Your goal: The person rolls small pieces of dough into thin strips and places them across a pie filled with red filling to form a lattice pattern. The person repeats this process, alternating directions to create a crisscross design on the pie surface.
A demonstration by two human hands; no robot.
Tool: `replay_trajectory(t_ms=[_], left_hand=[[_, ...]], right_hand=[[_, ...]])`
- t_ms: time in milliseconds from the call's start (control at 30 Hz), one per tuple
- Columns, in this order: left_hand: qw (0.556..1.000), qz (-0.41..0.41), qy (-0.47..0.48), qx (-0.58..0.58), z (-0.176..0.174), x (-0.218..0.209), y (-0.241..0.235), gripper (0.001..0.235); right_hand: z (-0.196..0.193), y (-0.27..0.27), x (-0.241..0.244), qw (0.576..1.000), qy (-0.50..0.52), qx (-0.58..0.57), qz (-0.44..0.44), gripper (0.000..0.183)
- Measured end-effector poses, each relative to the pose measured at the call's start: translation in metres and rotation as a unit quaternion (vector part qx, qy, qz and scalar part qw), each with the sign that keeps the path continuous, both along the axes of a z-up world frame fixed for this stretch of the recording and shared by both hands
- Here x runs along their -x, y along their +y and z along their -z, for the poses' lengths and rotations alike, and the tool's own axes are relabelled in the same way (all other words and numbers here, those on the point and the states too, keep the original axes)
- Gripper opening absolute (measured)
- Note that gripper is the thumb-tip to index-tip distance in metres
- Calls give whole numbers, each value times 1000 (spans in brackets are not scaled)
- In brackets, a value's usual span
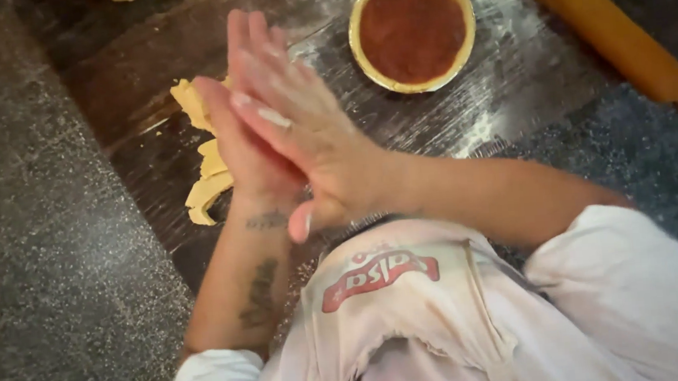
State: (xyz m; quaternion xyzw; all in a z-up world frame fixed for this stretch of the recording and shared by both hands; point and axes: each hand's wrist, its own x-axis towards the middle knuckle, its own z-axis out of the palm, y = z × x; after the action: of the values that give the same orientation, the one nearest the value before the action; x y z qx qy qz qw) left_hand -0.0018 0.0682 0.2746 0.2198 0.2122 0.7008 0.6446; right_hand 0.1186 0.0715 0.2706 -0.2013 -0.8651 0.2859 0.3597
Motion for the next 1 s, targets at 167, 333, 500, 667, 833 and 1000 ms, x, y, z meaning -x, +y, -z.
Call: replay_trajectory(t_ms=[167,333,500,667,833,1000], left_hand=[[985,5,-140,104,-48,-32,-12,91],[920,-9,-347,180,-47,-39,-16,107],[685,-198,628,-312,34,-25,-24,73],[605,-277,637,-388,3,-7,-8,51],[684,-220,633,-289,63,4,3,29],[586,-108,796,-108,50,-17,-35,96]], right_hand=[[-18,24,-1,985,107,-67,122,83],[-43,34,-8,963,232,-136,17,62],[-39,17,-10,850,140,472,189,25],[16,14,-14,529,459,649,-295,92],[26,1,-2,472,451,740,-161,57],[46,19,-2,587,333,738,4,59]])
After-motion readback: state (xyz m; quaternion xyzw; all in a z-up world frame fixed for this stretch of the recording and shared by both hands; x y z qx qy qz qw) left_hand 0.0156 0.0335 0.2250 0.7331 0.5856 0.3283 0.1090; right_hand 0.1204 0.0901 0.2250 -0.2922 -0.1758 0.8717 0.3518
